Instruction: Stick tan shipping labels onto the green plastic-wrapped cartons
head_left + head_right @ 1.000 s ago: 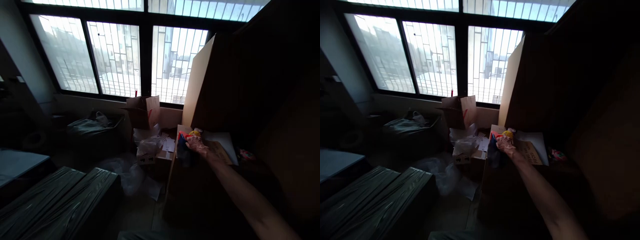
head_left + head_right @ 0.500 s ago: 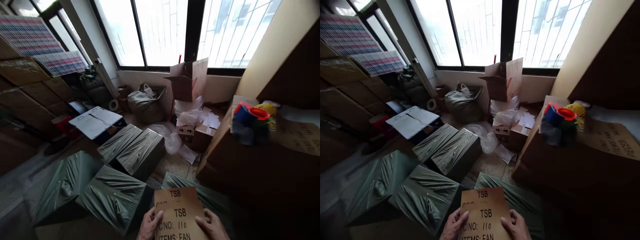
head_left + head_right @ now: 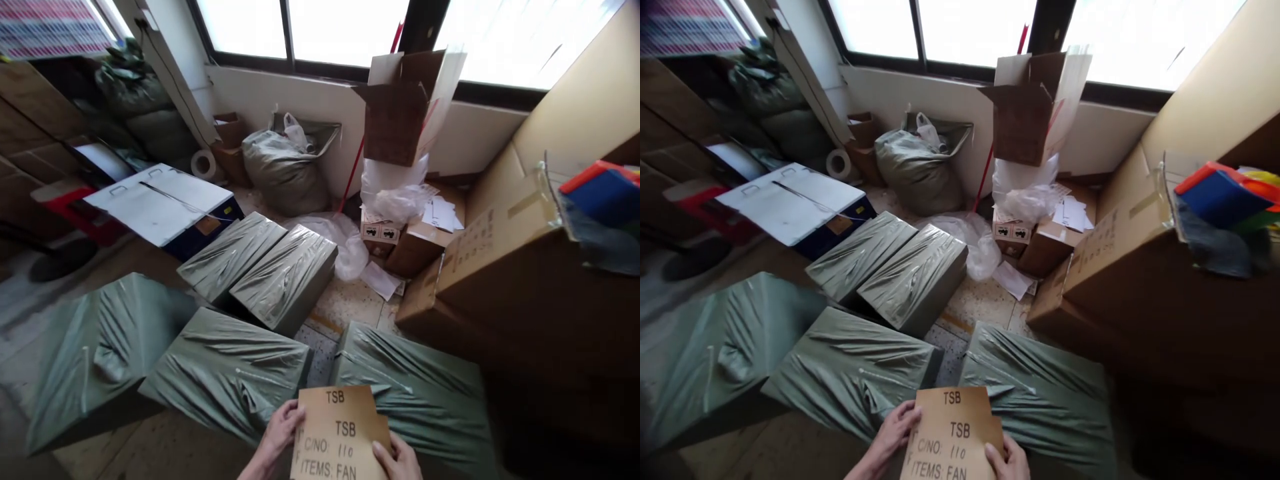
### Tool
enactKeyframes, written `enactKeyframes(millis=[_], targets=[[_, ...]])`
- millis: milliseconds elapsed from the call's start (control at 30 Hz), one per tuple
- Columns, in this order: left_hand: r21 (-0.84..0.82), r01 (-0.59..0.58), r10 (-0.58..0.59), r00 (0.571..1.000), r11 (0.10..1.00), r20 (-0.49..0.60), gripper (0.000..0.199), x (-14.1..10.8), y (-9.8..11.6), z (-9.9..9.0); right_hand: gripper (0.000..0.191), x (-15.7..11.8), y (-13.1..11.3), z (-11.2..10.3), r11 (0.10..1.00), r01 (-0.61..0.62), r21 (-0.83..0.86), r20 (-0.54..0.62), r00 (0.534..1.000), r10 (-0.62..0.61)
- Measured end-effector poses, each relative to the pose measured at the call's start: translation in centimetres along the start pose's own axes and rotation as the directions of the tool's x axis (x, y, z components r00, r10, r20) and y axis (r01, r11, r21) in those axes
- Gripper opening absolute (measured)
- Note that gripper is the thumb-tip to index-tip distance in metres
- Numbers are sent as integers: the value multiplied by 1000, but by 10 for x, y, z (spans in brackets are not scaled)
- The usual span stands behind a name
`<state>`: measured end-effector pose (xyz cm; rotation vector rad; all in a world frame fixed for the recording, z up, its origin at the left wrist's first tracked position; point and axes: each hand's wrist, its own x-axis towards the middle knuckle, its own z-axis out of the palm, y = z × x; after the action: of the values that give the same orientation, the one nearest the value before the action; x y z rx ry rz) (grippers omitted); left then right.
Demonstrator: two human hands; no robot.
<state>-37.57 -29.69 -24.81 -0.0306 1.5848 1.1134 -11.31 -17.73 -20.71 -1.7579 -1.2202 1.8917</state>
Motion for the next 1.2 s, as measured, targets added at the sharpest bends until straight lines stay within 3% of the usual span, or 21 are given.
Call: enactKeyframes(millis=[133, 233, 367, 533, 667, 733, 800, 867, 900, 933, 1000, 1067, 1100, 1133, 1167, 1200], targets=[[22, -58, 59, 997, 998, -48, 61, 23, -3, -36, 59, 14, -3, 34, 993, 65, -103, 114, 992, -53], [42, -77, 82, 984, 996, -160, 53, 45, 1, -65, 55, 28, -6, 36, 974, 98, -204, 117, 990, -75], [73, -80, 98, 948, 994, -304, 41, 83, -1, -100, 54, 48, 3, 32, 974, 95, -204, 119, 990, -72], [159, -25, 103, 858, 987, -503, 33, 115, -3, -139, 52, 54, 20, 26, 982, 55, -179, 101, 994, -38], [259, 43, 132, 775, 965, -618, 52, 104, 15, -153, 51, 37, 9, 18, 992, 29, -122, 41, 999, -24], [307, 37, 159, 791, 951, -590, 57, 81, 25, -136, 42, 24, -6, 15, 981, 94, -170, 8, 996, -94], [321, -14, 164, 880, 947, -446, 52, 46, 35, -94, 27, 9, -24, 12, 904, 249, -348, -32, 960, -277], [279, -84, 134, 977, 956, -163, 49, 1, 43, -33, 15, -7, -44, 11, 707, 435, -557, 7, 854, -520], [174, -92, 84, 995, 980, 52, 51, -23, 47, 1, 15, -16, -55, 10, 582, 516, -629, 67, 781, -621], [66, -26, 11, 976, 998, 219, 54, -46, 52, 34, 17, -24, -65, 9, 457, 586, -670, 140, 703, -697], [-93, 59, -29, 955, 994, 296, 61, -86, 62, 89, 20, -40, -83, 3, 251, 686, -683, 283, 565, -775], [-109, 48, -16, 960, 993, 281, 60, -113, 71, 124, 21, -55, -95, -8, 146, 746, -649, 367, 476, -799], [-97, 28, -1, 964, 995, 264, 59, -121, 75, 133, 21, -62, -96, -16, 151, 762, -630, 369, 464, -805], [-82, 9, 12, 968, 997, 249, 57, -128, 78, 139, 18, -69, -95, -24, 201, 763, -614, 334, 482, -810], [-73, -4, 21, 973, 997, 232, 56, -133, 80, 142, 13, -75, -90, -32, 299, 744, -597, 262, 533, -805], [-72, -9, 24, 977, 997, 212, 55, -136, 80, 144, 8, -81, -83, -40, 440, 700, -562, 163, 616, -771]])
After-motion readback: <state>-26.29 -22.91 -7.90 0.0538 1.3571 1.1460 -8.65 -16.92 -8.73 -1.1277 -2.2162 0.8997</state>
